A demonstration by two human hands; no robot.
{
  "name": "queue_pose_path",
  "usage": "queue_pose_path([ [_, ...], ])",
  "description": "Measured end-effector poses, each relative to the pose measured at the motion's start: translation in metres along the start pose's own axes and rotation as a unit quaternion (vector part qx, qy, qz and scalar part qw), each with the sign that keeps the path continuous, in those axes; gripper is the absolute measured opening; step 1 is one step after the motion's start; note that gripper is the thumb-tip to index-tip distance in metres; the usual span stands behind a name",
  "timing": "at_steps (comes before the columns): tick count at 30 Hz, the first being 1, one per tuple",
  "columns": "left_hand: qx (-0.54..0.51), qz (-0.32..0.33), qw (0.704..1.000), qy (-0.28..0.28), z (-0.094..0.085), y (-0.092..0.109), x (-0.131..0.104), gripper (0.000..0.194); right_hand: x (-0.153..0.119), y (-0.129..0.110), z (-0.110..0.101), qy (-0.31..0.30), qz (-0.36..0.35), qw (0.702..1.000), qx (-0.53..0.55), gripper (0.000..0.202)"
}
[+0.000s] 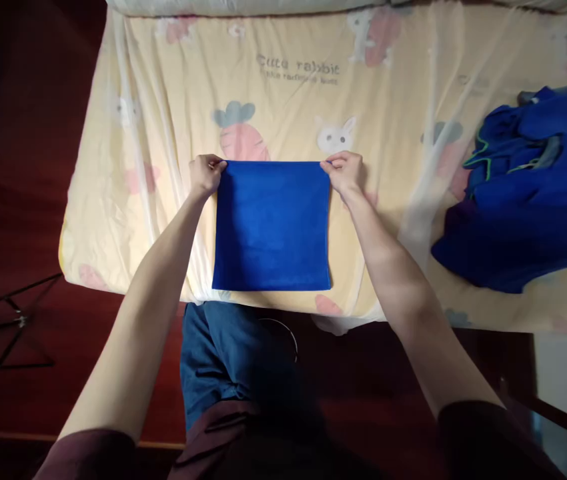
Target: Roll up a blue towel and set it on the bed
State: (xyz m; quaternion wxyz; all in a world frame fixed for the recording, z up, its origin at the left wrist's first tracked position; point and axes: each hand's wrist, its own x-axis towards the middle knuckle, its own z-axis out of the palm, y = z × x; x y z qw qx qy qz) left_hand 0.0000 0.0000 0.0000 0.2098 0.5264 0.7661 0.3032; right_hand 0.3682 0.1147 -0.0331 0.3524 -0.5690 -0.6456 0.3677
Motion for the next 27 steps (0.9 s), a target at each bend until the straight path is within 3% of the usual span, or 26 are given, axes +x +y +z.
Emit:
queue_pose_path([
  [3, -0.007, -0.012, 1.000, 0.026, 0.008, -0.003, 0.001, 0.027, 0.001, -0.002, 0.005, 0.023, -0.026, 0.999, -0.036, 0.033],
  [6, 0.009, -0.008, 0.999, 0.051, 0.012, 0.003, -0.011, 0.029, -0.015, -0.018, 0.014, 0.049, -0.045, 0.991, -0.114, 0.035],
  [9, 0.040, 0.080, 0.993, 0.075, 0.012, 0.022, -0.036, 0.040, -0.044, -0.045, 0.025, 0.059, -0.090, 0.972, -0.208, 0.043],
  [11, 0.066, 0.156, 0.984, 0.047, 0.014, 0.035, -0.055, 0.049, -0.067, -0.060, 0.033, 0.009, -0.137, 0.960, -0.244, 0.050],
  [13, 0.089, 0.199, 0.976, -0.013, 0.018, 0.042, -0.071, 0.058, -0.088, -0.066, 0.040, -0.080, -0.174, 0.947, -0.259, 0.056],
  [16, 0.102, 0.176, 0.977, -0.063, 0.023, 0.035, -0.082, 0.069, -0.102, -0.054, 0.040, -0.156, -0.164, 0.934, -0.277, 0.065],
  [19, 0.099, 0.117, 0.987, -0.045, 0.018, 0.024, -0.081, 0.072, -0.094, -0.037, 0.025, -0.121, -0.099, 0.943, -0.293, 0.070],
  [22, 0.112, 0.089, 0.989, -0.030, 0.005, 0.030, -0.089, 0.073, -0.091, -0.041, 0.007, -0.088, -0.072, 0.944, -0.310, 0.071],
  [24, 0.134, 0.109, 0.984, -0.039, -0.001, 0.041, -0.113, 0.072, -0.110, -0.054, 0.003, -0.081, -0.092, 0.939, -0.321, 0.070],
  [27, 0.157, 0.191, 0.965, -0.083, -0.002, 0.052, -0.179, 0.069, -0.176, -0.074, 0.006, -0.112, -0.168, 0.927, -0.317, 0.068],
])
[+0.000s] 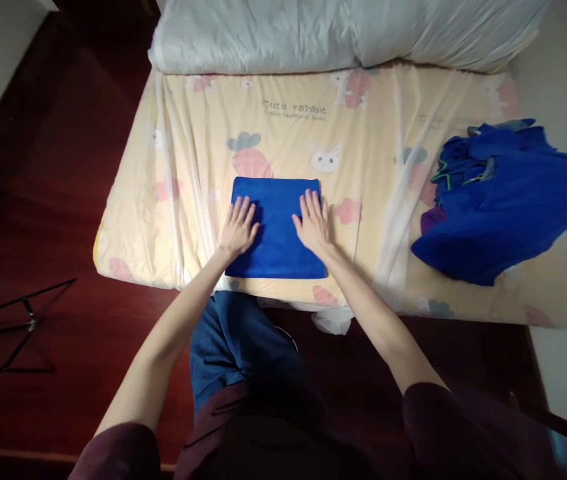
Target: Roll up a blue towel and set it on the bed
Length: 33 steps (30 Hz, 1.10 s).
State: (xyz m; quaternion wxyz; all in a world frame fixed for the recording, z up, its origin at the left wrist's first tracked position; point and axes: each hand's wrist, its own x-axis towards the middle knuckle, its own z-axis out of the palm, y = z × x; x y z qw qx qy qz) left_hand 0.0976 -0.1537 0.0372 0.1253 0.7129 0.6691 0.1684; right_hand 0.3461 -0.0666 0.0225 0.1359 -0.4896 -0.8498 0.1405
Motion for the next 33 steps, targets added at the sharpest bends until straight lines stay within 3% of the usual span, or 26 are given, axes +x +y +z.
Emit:
queue_pose_path([
  [3, 0.008, 0.036, 0.999, -0.028, 0.012, 0.023, -0.069, 0.067, -0.072, -0.034, 0.010, -0.041, -0.076, 0.996, 0.024, 0.067],
  [6, 0.017, -0.008, 1.000, -0.018, 0.018, 0.026, -0.121, 0.067, -0.126, -0.040, 0.017, -0.048, -0.054, 0.997, 0.030, 0.066],
  [9, 0.019, -0.061, 0.998, 0.002, 0.014, 0.019, -0.149, 0.069, -0.152, -0.027, 0.014, -0.029, -0.019, 0.999, 0.019, 0.066],
  [17, 0.001, -0.099, 0.995, -0.006, -0.003, 0.014, -0.211, 0.074, -0.199, 0.011, -0.009, -0.036, -0.045, 0.998, 0.003, 0.067],
  [20, 0.019, -0.087, 0.996, 0.024, -0.008, 0.028, -0.218, 0.074, -0.209, 0.007, -0.011, -0.012, -0.047, 0.999, 0.000, 0.065],
  [22, 0.027, -0.046, 0.998, 0.027, -0.006, 0.048, -0.208, 0.071, -0.207, -0.008, -0.008, -0.011, -0.071, 0.997, 0.003, 0.062],
  [25, 0.030, 0.037, 0.999, -0.019, 0.008, 0.082, -0.182, 0.066, -0.196, -0.041, 0.002, -0.050, -0.147, 0.988, 0.018, 0.060],
  [28, 0.035, 0.055, 0.996, -0.061, 0.024, 0.104, -0.165, 0.062, -0.187, -0.065, 0.015, -0.087, -0.186, 0.978, 0.029, 0.057],
  [30, 0.037, 0.053, 0.996, -0.067, 0.029, 0.104, -0.165, 0.059, -0.187, -0.067, 0.019, -0.095, -0.189, 0.977, 0.035, 0.057],
  [33, 0.031, 0.051, 0.997, -0.052, 0.026, 0.086, -0.178, 0.057, -0.193, -0.048, 0.014, -0.089, -0.194, 0.975, 0.053, 0.060],
])
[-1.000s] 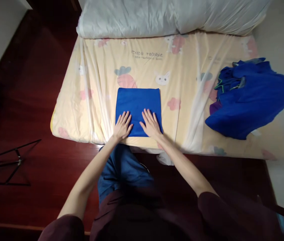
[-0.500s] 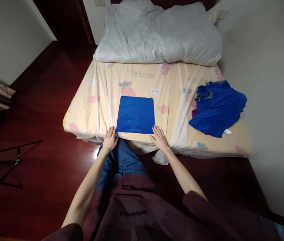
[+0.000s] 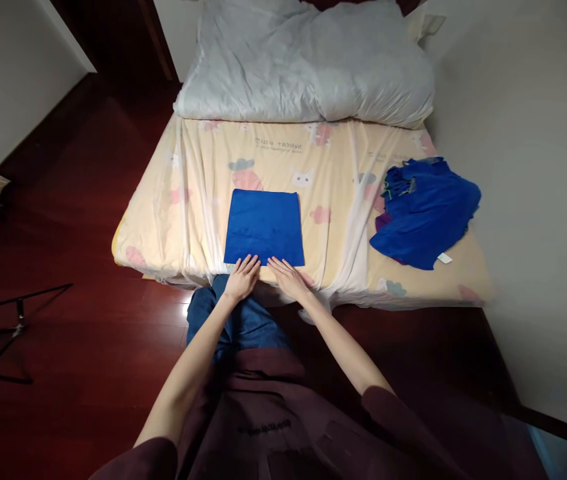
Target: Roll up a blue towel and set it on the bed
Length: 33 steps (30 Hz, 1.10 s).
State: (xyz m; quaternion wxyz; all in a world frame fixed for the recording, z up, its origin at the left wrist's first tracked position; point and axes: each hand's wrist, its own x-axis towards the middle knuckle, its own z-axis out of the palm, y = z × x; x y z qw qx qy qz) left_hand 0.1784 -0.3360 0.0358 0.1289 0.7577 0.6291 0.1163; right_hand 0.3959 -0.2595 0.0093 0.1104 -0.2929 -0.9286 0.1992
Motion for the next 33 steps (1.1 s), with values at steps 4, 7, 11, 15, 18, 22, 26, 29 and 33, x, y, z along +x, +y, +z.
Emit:
queue_pose_path([
  [4, -0.026, -0.031, 0.999, 0.014, -0.010, -0.034, -0.014, 0.056, -0.021, 0.030, -0.016, 0.049, 0.045, 0.998, 0.001, 0.055],
  [7, -0.033, -0.052, 0.998, 0.032, -0.018, -0.057, -0.009, 0.057, -0.021, 0.044, -0.025, 0.074, 0.095, 0.993, -0.008, 0.050],
  [11, -0.006, -0.046, 0.999, 0.020, -0.027, -0.075, 0.011, 0.064, -0.009, 0.052, -0.026, 0.083, 0.139, 0.987, -0.008, 0.056],
  [15, -0.003, -0.035, 0.999, 0.008, -0.031, -0.081, 0.022, 0.069, -0.003, 0.056, -0.022, 0.147, 0.176, 0.973, 0.030, 0.062],
  [18, -0.036, -0.081, 0.995, 0.042, -0.027, -0.084, 0.023, 0.063, -0.005, 0.061, -0.022, 0.215, 0.229, 0.948, 0.052, 0.062],
  [22, -0.117, -0.154, 0.973, 0.128, -0.019, -0.093, 0.023, 0.054, -0.007, 0.067, -0.021, 0.257, 0.237, 0.931, 0.102, 0.059],
  [26, -0.199, -0.183, 0.944, 0.192, -0.011, -0.102, 0.023, 0.048, -0.009, 0.072, -0.013, 0.299, 0.202, 0.917, 0.169, 0.058],
  [29, -0.250, -0.190, 0.920, 0.233, -0.005, -0.107, 0.021, 0.037, -0.009, 0.077, -0.004, 0.338, 0.207, 0.897, 0.198, 0.048],
  [33, -0.291, -0.245, 0.882, 0.277, 0.002, -0.113, 0.019, 0.028, -0.006, 0.083, 0.004, 0.373, 0.256, 0.871, 0.190, 0.022],
])
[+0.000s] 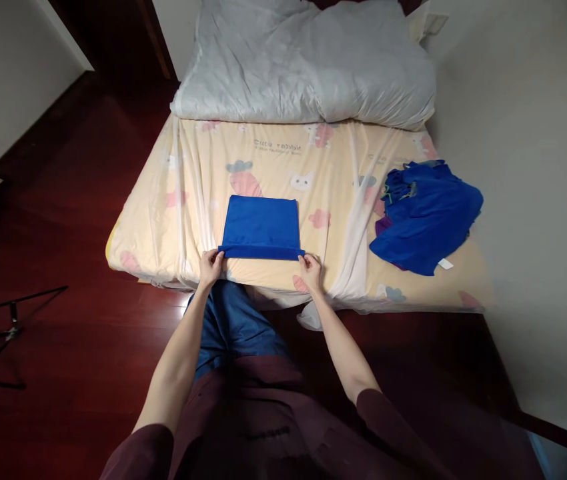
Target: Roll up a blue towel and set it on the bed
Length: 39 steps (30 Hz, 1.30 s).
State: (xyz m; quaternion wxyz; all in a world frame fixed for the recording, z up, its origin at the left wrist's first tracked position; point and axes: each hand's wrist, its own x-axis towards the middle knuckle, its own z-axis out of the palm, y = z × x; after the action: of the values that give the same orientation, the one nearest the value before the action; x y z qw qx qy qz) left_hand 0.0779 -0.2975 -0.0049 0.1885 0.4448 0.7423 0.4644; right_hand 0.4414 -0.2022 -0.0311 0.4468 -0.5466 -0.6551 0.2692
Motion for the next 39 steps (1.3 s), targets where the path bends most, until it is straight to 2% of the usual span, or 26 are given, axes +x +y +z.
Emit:
queue_pose_path([
  [3, -0.030, -0.022, 0.999, 0.011, 0.003, -0.006, 0.002, 0.033, 0.001, 0.000, 0.002, 0.009, 0.002, 1.000, -0.017, 0.034],
  [8, -0.059, -0.034, 0.998, 0.002, 0.005, -0.009, 0.002, 0.035, -0.002, -0.006, 0.001, 0.011, -0.002, 0.999, -0.035, 0.040],
  [18, 0.028, 0.006, 0.998, 0.057, 0.011, 0.003, 0.005, 0.028, -0.003, -0.010, 0.005, 0.036, -0.022, 0.994, -0.098, 0.041],
  [31, 0.055, 0.021, 0.997, 0.048, 0.010, 0.002, 0.001, 0.028, -0.003, -0.005, 0.007, 0.027, -0.027, 0.994, -0.101, 0.036],
  [39, 0.016, -0.015, 0.999, 0.040, 0.008, -0.001, 0.000, 0.028, -0.006, -0.008, 0.005, 0.037, -0.015, 0.995, -0.087, 0.037],
])
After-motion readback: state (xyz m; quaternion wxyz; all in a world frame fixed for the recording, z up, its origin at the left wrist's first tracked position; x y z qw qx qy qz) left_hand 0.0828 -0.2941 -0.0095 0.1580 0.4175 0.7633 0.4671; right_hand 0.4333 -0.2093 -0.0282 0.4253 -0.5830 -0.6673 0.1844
